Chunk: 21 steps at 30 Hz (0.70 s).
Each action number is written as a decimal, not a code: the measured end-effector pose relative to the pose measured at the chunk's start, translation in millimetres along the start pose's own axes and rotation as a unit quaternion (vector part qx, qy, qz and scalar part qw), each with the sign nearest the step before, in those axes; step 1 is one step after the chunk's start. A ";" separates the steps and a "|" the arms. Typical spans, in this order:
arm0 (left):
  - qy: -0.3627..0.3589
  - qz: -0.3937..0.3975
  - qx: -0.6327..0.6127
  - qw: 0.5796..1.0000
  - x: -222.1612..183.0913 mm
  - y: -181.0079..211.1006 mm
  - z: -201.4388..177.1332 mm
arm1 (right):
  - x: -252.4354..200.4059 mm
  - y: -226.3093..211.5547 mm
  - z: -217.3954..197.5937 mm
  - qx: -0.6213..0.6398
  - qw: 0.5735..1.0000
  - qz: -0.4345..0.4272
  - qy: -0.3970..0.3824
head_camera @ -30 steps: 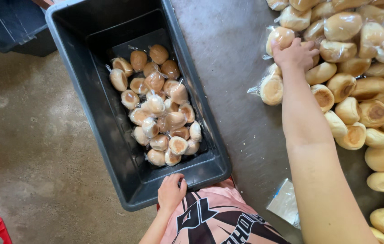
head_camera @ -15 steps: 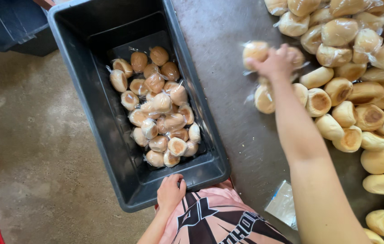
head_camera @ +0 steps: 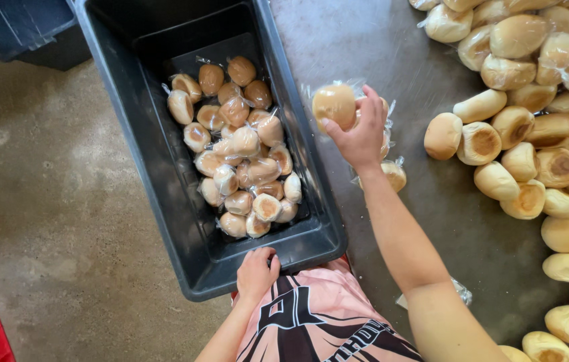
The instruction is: The person organizes and packs bread rolls into a bin by hand, arranging several bagged rolls in rows inside a black plastic bin.
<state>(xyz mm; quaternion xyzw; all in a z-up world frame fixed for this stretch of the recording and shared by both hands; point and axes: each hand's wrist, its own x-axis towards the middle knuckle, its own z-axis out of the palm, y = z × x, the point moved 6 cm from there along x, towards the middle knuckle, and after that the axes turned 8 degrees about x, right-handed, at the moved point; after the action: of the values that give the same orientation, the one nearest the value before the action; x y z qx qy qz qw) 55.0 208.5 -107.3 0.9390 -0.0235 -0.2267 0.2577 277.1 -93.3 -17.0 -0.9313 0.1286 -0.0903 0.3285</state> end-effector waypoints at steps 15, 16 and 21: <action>0.014 -0.012 -0.005 1.000 -0.5 3.6 -2.2 | 41.5 70.7 -5.8 -0.053 0.976 0.198 -0.077; 0.014 -0.016 -0.006 1.000 -0.5 3.7 -2.5 | 44.5 51.0 -15.8 0.039 0.993 0.114 -0.012; 0.020 -0.007 -0.007 1.000 -0.2 5.0 -2.9 | 29.4 -45.6 -29.3 0.207 0.959 -0.195 0.005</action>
<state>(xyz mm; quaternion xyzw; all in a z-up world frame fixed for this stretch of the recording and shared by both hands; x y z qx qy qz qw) 56.5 205.6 -102.5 0.9415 -0.0103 -0.2099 0.2636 305.9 -85.2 36.9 -0.8493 -0.0750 -0.1821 0.4898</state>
